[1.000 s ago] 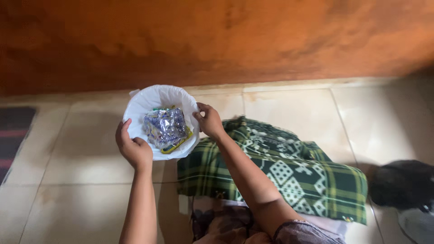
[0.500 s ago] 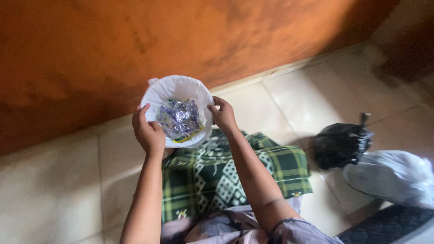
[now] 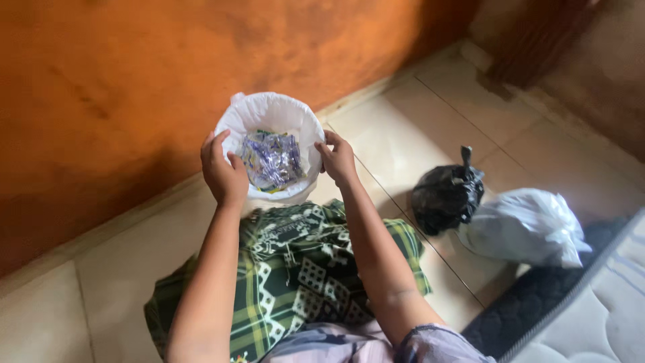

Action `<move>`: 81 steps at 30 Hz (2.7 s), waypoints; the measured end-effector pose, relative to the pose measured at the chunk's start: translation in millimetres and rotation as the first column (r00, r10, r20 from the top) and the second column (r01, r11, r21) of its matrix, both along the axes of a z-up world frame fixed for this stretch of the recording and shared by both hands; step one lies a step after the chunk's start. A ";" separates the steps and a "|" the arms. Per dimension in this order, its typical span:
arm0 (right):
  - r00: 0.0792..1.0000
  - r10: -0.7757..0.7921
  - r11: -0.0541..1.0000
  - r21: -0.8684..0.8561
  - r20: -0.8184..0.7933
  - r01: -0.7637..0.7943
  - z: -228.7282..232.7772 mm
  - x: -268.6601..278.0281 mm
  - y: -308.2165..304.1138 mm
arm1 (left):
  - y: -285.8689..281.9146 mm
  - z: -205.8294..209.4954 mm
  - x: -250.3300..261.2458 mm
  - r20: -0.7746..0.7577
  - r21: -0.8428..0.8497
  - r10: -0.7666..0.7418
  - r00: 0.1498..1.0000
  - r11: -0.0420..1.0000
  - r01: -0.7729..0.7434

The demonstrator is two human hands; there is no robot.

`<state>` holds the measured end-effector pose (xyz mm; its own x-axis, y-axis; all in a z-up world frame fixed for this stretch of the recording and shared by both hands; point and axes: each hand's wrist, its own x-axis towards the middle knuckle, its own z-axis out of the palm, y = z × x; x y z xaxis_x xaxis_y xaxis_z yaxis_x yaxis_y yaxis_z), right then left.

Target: The person sits on a mat and picks up various small trash items from the floor, placing them into a white bucket lined with a plastic bag. They then transfer items from a black plastic bag into the bucket and finally place the black bag inside the bucket.

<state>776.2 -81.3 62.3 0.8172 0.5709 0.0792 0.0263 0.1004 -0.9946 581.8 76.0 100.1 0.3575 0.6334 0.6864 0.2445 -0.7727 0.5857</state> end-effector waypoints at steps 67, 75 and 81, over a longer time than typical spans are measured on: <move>0.943 -0.305 0.890 -0.312 0.132 0.331 -75.8 95.4 -146.0 | 14.8 -146.5 135.1 0.010 -0.087 -0.521 0.854 0.850 0.519; 0.642 -0.590 0.592 -0.278 0.490 0.756 -24.0 98.7 -277.8 | -43.2 -96.1 129.7 0.015 -0.046 -0.526 0.850 0.849 0.526; 0.623 -0.562 0.217 -0.630 0.544 0.745 -43.3 108.5 -295.6 | -101.3 -58.3 141.8 -0.027 -0.109 -0.705 0.709 0.707 0.699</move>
